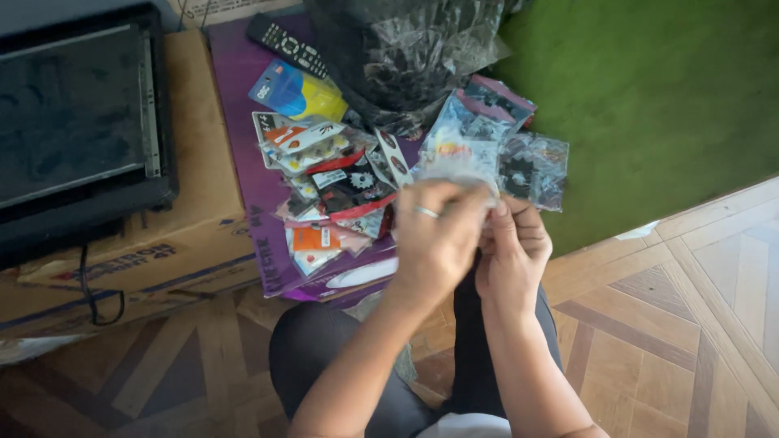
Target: The person sits on the floor and sorts through a pile of small plastic bags containing various items. They pick up individual bags, open them, and place the contents or the bags themselves into different piles on a purple box.
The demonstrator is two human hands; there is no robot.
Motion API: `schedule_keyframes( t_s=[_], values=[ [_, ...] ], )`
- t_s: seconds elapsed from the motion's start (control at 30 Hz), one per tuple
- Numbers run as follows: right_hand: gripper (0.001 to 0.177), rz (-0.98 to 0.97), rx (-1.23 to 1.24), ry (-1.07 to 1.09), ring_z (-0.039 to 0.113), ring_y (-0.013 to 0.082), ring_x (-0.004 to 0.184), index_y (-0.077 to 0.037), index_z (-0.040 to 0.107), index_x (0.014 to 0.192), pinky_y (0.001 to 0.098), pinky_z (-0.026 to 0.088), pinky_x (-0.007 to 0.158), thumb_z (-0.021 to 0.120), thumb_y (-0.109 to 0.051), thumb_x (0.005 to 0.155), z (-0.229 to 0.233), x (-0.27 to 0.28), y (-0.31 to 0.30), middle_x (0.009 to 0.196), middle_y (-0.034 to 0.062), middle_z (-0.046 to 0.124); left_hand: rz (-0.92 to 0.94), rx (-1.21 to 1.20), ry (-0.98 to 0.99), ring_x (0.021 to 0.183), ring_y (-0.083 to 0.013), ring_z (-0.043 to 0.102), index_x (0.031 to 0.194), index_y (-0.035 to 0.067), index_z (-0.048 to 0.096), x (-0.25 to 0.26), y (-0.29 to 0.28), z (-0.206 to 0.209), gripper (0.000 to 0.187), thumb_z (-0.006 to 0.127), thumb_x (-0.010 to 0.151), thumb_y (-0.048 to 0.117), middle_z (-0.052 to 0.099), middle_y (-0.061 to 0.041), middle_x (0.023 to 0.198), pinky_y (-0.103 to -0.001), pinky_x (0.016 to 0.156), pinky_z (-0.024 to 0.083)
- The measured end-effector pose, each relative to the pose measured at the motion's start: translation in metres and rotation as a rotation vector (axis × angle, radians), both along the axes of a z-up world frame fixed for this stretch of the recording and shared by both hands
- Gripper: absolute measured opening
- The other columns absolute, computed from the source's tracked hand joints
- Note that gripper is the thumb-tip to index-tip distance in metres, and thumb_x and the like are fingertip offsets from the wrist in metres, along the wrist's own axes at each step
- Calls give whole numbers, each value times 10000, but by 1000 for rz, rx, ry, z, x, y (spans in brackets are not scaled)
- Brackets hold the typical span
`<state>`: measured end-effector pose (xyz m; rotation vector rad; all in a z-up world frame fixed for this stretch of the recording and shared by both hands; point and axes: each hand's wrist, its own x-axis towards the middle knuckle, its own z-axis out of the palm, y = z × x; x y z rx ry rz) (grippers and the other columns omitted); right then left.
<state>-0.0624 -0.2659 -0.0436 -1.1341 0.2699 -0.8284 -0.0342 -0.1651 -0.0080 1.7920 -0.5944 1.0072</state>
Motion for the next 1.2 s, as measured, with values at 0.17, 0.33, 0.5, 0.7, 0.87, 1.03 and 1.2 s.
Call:
schedule_keyframes(
  t_s=[0.17,0.33,0.5,0.7,0.87,1.03,1.2],
  values=[
    [142,159,11,-29,670,139,528,73,684,1024,219,579,471,674,-67,1009,-8,-7,-1,639,89,602,15,84,-142,1168,-329,601,1169,223,736,1,-4,1,197,594,1033,228,626,-23,1115,-568,1130,426],
    [166,217,5,-41,723,182,628,120,669,1071,295,644,576,677,-33,1006,-17,-12,8,699,118,635,-19,-174,21,1119,-265,617,1178,204,740,14,30,9,232,655,1002,81,633,-57,1149,-415,1020,522],
    [187,238,175,-78,749,286,628,130,634,1076,457,693,614,645,-49,1022,3,-15,17,663,131,613,-99,-423,242,1051,-221,603,1236,115,709,25,59,4,221,577,1080,199,631,-113,1112,-383,964,509],
    [159,226,250,-86,757,269,653,81,616,1040,478,702,668,629,-77,1037,9,-6,22,681,137,653,-717,-645,720,965,-333,724,1302,-12,642,13,53,10,326,573,1073,210,718,-240,1070,-494,907,580],
    [101,170,-288,10,770,292,879,102,684,1041,500,667,813,707,24,980,11,-8,6,876,240,726,-398,-324,542,1121,-204,690,1293,146,687,6,64,16,418,795,890,172,752,-76,1144,-393,994,536],
    [167,38,-678,-75,664,423,1219,49,711,1099,518,532,1056,747,55,937,40,-5,0,1157,253,702,41,-29,165,1012,-335,679,1160,99,722,13,95,41,284,740,896,-3,704,-104,1043,-432,925,531],
    [424,32,-952,-11,523,533,1333,21,683,1253,615,440,1104,828,-51,860,29,3,0,1360,280,617,284,160,46,927,-303,650,1103,119,752,36,116,19,254,761,891,-21,632,-60,983,-399,883,531]
  ],
)
